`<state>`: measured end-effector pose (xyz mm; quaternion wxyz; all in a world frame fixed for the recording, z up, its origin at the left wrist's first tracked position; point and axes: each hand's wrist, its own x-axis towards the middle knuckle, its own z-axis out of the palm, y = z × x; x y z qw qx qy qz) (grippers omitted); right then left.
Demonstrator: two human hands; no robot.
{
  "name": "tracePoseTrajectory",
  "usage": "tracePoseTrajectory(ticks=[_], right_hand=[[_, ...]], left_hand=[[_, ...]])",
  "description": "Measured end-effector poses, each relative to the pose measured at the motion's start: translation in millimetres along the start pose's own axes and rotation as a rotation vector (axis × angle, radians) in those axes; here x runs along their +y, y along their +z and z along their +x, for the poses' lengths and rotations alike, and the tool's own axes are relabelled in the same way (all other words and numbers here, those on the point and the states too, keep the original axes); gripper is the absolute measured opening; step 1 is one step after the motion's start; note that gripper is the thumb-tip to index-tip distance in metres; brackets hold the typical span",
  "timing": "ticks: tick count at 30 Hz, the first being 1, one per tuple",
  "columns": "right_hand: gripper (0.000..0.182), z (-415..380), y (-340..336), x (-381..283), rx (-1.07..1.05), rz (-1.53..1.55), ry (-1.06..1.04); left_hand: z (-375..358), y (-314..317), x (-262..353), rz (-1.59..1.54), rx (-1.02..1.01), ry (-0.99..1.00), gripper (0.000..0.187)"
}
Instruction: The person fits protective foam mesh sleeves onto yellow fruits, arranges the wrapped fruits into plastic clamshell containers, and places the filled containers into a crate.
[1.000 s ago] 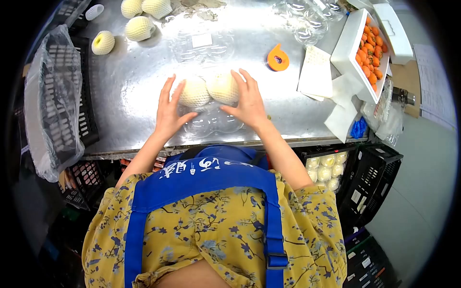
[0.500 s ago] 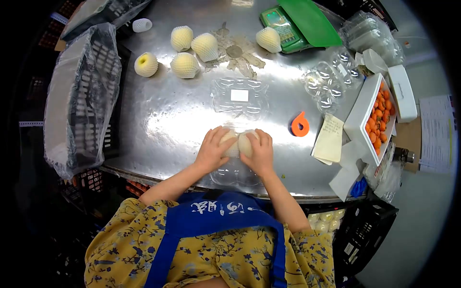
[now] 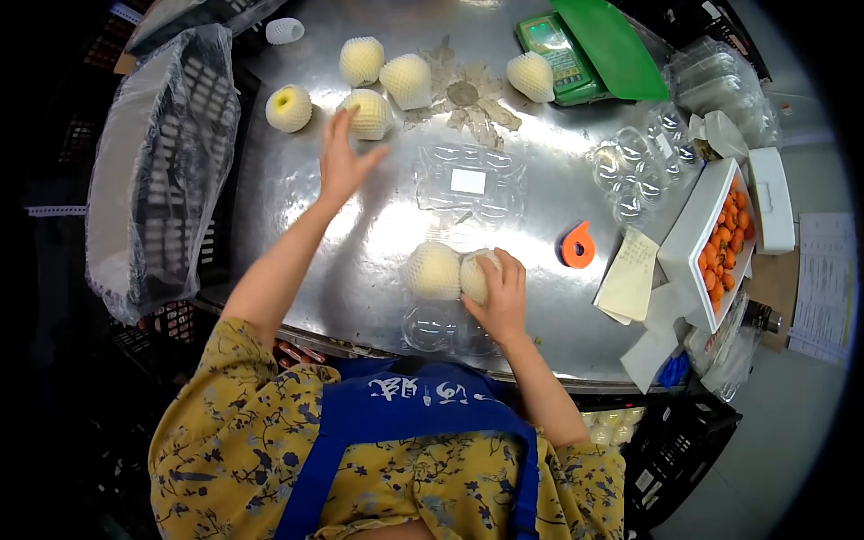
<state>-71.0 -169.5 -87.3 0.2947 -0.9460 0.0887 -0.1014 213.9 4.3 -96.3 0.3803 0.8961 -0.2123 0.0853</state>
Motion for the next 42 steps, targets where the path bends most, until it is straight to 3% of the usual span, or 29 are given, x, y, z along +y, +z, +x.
tracePoseTrajectory(ticks=[2, 6, 10, 14, 17, 21, 23, 26, 28, 29, 31, 32, 35, 36, 40, 42], right_hand=[[0.071, 2.4, -2.9, -2.2, -0.033, 0.0, 0.01], [0.074, 2.1, -8.2, 0.4, -0.072, 0.017, 0.009], [0.085, 0.3, -16.5, 6.0, -0.079, 0.138, 0.05], [0.085, -3.1, -16.7, 8.3, -0.088, 0.152, 0.069], [0.083, -3.5, -15.9, 7.6, -0.089, 0.124, 0.071], [0.078, 3.0, -27.7, -5.7, -0.042, 0.116, 0.07], [0.075, 3.8, -39.6, -18.5, 0.037, 0.197, 0.047], [0.073, 5.8, -42.6, -53.5, -0.113, 1.289, 0.482], [0.073, 9.9, -46.4, -72.2, -0.158, 1.603, 0.553], [0.074, 9.2, -45.9, -78.3, -0.181, 1.758, 0.586], [0.066, 2.2, -37.7, -73.1, -0.176, 1.727, 0.667], [0.064, -3.6, -33.7, -65.4, -0.213, 1.696, 0.671], [0.057, -13.2, -33.3, -66.0, -0.207, 1.574, 0.613], [0.058, -16.5, -31.5, -66.3, -0.176, 1.547, 0.581], [0.055, -20.9, -21.1, -63.7, -0.021, 1.351, 0.317], [0.049, -19.0, -28.0, -67.1, 0.076, 0.745, 0.102]], left_hand=[[29.1, 13.2, -19.4, 0.097, 0.027, 0.01, 0.086], [56.3, 39.1, -31.2, 0.212, -0.11, -0.111, 0.093], [64.5, 46.6, -50.6, 0.255, -0.143, -0.017, 0.081], [65.3, 39.3, -53.9, 0.283, -0.17, -0.138, 0.074], [65.2, 37.3, -64.5, 0.253, -0.123, -0.081, 0.076], [42.1, 4.1, -32.3, -0.153, -0.022, -0.132, 0.075], [-0.3, -24.7, 27.5, -0.381, 0.005, -0.077, 0.069], [-77.5, -54.5, 89.3, -0.339, -0.136, 0.129, 0.075], [-115.8, -51.3, 106.6, -0.303, -0.192, 0.447, 0.084], [-127.5, -50.9, 113.5, -0.391, -0.241, 0.509, 0.086], [-145.0, -59.1, 130.9, -0.566, -0.339, 0.633, 0.089], [-153.4, -67.4, 139.0, -0.605, -0.305, 0.51, 0.087], [-175.2, -74.3, 141.8, -0.726, -0.383, -0.206, 0.082], [-177.6, -75.1, 143.6, -0.793, -0.499, -0.376, 0.073], [-184.9, -69.2, 163.0, -1.232, -0.567, -0.816, 0.062], [-188.8, -65.9, 159.7, -1.33, -0.49, -0.845, 0.06]])
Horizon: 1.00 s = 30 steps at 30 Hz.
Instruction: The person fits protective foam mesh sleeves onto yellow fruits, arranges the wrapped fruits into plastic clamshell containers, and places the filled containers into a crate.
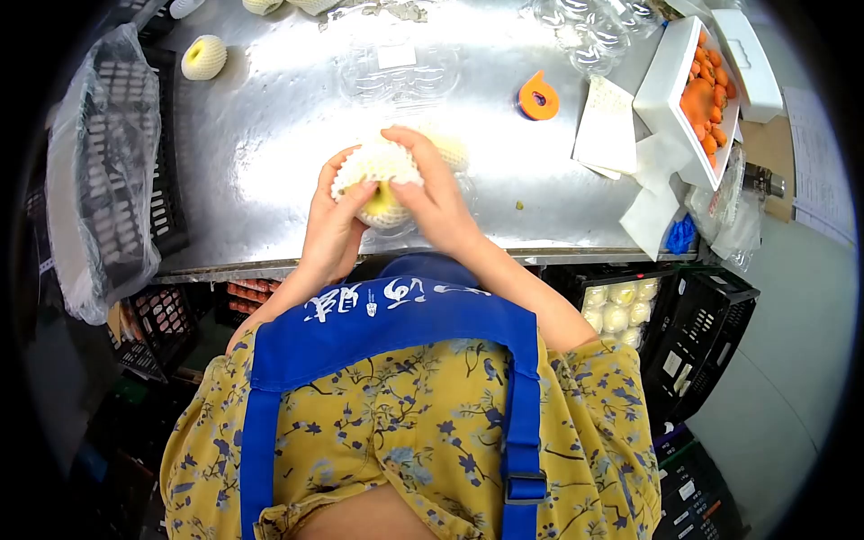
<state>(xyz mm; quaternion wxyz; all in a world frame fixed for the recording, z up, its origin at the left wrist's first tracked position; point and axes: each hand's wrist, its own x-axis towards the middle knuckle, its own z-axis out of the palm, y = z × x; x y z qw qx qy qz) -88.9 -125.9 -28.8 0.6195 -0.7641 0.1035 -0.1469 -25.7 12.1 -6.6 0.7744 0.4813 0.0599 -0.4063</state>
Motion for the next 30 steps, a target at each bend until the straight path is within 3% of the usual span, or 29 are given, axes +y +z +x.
tracePoseTrajectory(ticks=[1, 4, 7, 10, 11, 13, 16, 17, 19, 20, 21, 23, 24, 27, 28, 30], right_hand=[[0.046, 2.0, -3.2, -6.5, 0.017, -0.302, -0.126], [0.037, -2.9, -12.0, -40.9, 0.02, -0.39, 0.173], [0.032, -10.8, -13.3, -46.9, 0.005, -0.4, 0.059], [0.028, -12.3, -10.5, -34.8, 0.102, 0.464, 0.388], [0.028, -7.4, -15.9, -34.9, 0.092, 0.954, 0.554], [0.029, -3.3, -19.2, -27.7, 0.079, 1.279, 0.694], [0.032, -0.8, -25.3, -6.8, -0.002, 1.123, 0.716], [0.029, -5.0, -20.7, -4.6, -0.005, 0.862, 0.692], [0.025, -11.5, -9.5, -1.4, -0.011, 0.34, 0.624], [0.028, -12.9, -15.6, 3.3, -0.074, 0.026, 0.43], [0.03, -10.9, -20.8, 4.0, 0.013, 0.064, 0.328], [0.036, -5.1, -30.3, -0.3, 0.201, 0.14, 0.122], [0.054, -3.0, -34.0, -16.5, 0.111, 0.008, -0.037], [0.07, -2.5, -24.0, -41.0, -0.109, -0.286, -0.31], [0.085, -4.9, -28.1, -29.3, -0.111, -0.241, -0.324], [0.083, -10.3, -34.5, -35.3, -0.052, 0.014, -0.145]], left_hand=[[0.1, -0.8, -2.4, -0.058, 0.008, 0.014, 0.058], [-0.7, -0.7, -6.1, -0.073, 0.036, 0.151, 0.055], [-3.1, 1.3, 2.0, -0.054, -0.059, 0.127, 0.059], [0.5, -6.0, 5.3, -0.033, -0.024, 0.039, 0.068], [-1.5, -11.3, 6.1, -0.098, -0.093, -0.011, 0.071], [-3.2, -22.7, 3.7, -0.227, -0.236, -0.112, 0.078], [-8.8, -21.8, -1.5, -0.471, -0.335, -0.192, 0.083], [-10.3, -20.3, -0.2, -0.592, -0.371, -0.235, 0.083], [-7.7, -20.3, -1.5, -0.51, -0.291, -0.242, 0.087], [-5.0, -17.0, -1.1, -0.419, -0.227, -0.243, 0.09], [-3.7, -14.5, -0.4, -0.327, -0.163, -0.245, 0.094], [-2.4, -13.0, 3.3, -0.389, -0.221, -0.255, 0.085], [-2.8, -12.3, 5.0, -0.419, -0.249, -0.266, 0.081], [-5.7, -4.8, 7.2, -0.292, -0.231, -0.268, 0.074], [-6.5, -3.2, 8.3, -0.219, -0.307, -0.246, 0.068], [-4.6, -3.2, 13.0, -0.077, -0.459, -0.19, 0.058]])
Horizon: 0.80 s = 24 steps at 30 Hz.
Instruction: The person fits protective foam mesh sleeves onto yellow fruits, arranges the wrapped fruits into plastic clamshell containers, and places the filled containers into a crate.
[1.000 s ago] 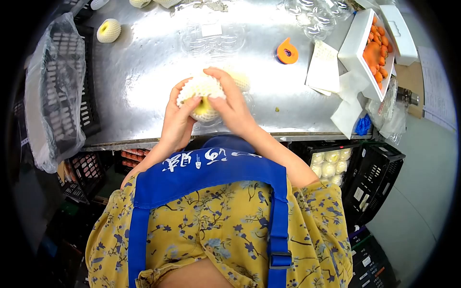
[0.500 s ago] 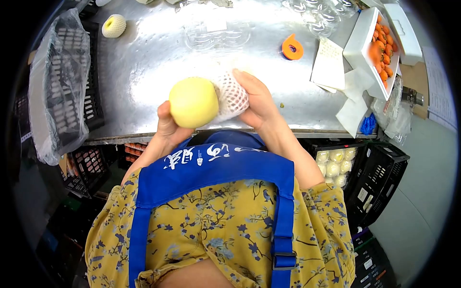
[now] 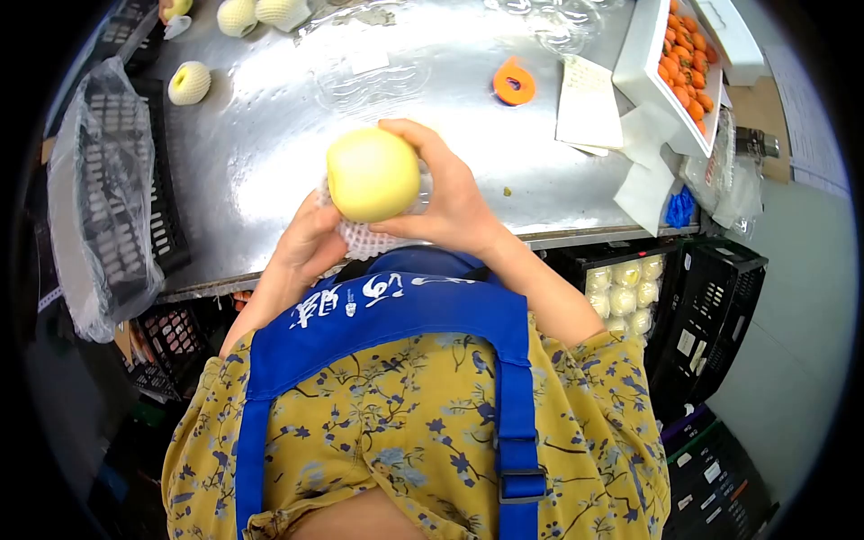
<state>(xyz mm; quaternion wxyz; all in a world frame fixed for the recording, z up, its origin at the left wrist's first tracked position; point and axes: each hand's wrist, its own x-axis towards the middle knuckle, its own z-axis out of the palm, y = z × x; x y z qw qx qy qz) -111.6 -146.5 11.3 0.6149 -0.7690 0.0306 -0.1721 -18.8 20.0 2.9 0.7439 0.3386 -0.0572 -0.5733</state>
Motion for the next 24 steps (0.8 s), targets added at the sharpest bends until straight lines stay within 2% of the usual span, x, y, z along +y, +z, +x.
tracePoseTrajectory(ticks=[4, 7, 14, 17, 18, 21, 22, 24], right_hand=[[0.079, -16.1, -8.3, 8.4, 0.141, 0.716, 0.423], [0.073, -19.6, -11.4, 8.6, 0.068, 1.057, 0.469], [0.066, -8.5, -4.6, 4.3, 0.018, 0.882, 0.786], [0.066, -1.2, -4.6, 10.7, -0.102, 0.646, 0.853], [0.067, 2.7, -5.3, 8.6, -0.139, 0.514, 0.875], [0.067, 7.2, -3.7, 1.9, -0.14, 0.249, 0.85], [0.067, 8.0, -2.7, 1.3, -0.124, 0.185, 0.826], [0.062, 7.9, -11.4, 10.6, -0.091, 0.251, 0.734]], left_hand=[[7.8, -4.7, 8.7, -0.117, 0.343, -0.102, 0.044], [13.5, -4.4, 10.7, -0.243, 0.25, -0.018, 0.044], [24.3, 10.0, 13.5, -0.012, 0.172, -0.042, 0.05], [21.2, 18.0, 18.1, 0.295, -0.036, 0.07, 0.063], [21.3, 23.1, 21.6, 0.396, 0.006, 0.006, 0.073], [17.8, 9.7, 10.6, 0.306, 0.034, 0.043, 0.073], [16.4, 3.5, 6.4, 0.167, 0.033, 0.031, 0.073], [12.6, -7.4, 1.8, -0.112, 0.031, 0.009, 0.076]])
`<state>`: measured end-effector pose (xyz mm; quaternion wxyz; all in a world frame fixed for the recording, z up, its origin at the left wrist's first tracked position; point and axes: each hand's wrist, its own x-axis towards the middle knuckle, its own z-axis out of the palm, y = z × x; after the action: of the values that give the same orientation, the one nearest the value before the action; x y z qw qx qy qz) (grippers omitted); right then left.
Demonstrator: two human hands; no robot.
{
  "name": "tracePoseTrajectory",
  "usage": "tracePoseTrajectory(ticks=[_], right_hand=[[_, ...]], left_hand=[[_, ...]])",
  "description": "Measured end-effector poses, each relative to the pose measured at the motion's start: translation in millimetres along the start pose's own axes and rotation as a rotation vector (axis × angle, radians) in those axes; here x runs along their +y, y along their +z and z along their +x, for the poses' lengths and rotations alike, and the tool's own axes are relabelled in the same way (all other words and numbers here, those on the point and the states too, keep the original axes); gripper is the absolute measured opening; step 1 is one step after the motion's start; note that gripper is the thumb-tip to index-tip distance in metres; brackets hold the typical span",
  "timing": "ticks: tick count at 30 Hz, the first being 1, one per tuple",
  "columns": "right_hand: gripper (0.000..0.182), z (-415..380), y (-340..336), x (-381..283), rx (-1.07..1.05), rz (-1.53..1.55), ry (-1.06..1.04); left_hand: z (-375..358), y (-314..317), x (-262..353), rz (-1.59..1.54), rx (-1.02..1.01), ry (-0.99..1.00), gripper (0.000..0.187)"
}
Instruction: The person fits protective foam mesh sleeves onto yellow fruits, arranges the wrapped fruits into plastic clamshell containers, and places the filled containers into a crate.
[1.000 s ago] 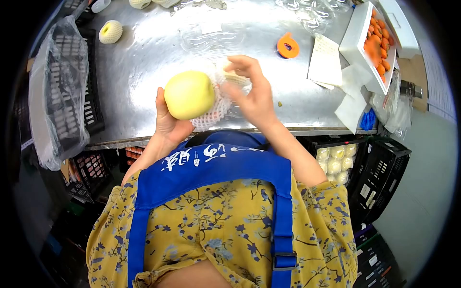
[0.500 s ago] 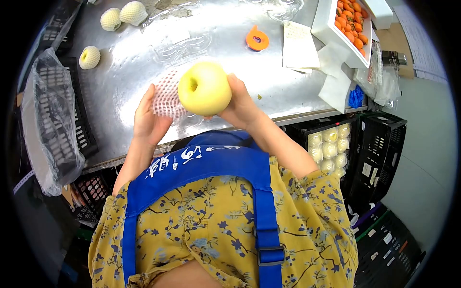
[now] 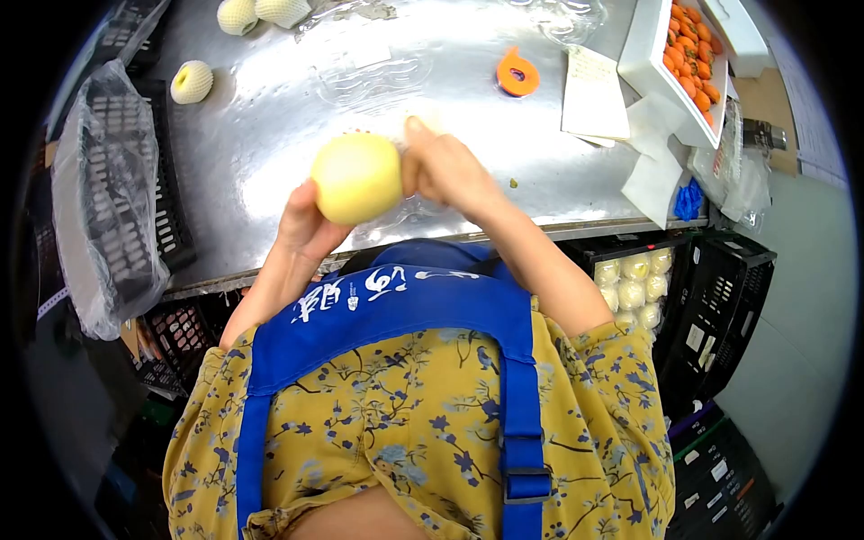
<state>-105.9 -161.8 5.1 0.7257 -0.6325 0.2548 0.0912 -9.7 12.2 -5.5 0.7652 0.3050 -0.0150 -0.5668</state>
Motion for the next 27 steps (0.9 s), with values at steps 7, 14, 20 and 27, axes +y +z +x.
tracePoseTrajectory(ticks=[7, 14, 20, 27], right_hand=[[0.031, 8.8, 6.8, 10.3, 0.177, 0.376, -0.143], [0.045, 9.8, 40.1, 21.5, -0.137, 0.741, 0.226], [0.045, 6.8, 34.2, 19.1, -0.307, 0.79, 0.218], [0.013, -7.3, 31.3, 24.4, 0.233, -0.329, -0.333]], left_hand=[[-3.8, -12.5, 0.8, -0.718, -0.051, -0.035, 0.075], [-4.8, -14.7, -5.8, -0.66, 0.002, -0.043, 0.075], [-18.2, -15.5, -10.6, -0.448, 0.034, -0.079, 0.081], [-31.2, -19.0, -1.8, 0.495, 0.179, 0.182, 0.076]])
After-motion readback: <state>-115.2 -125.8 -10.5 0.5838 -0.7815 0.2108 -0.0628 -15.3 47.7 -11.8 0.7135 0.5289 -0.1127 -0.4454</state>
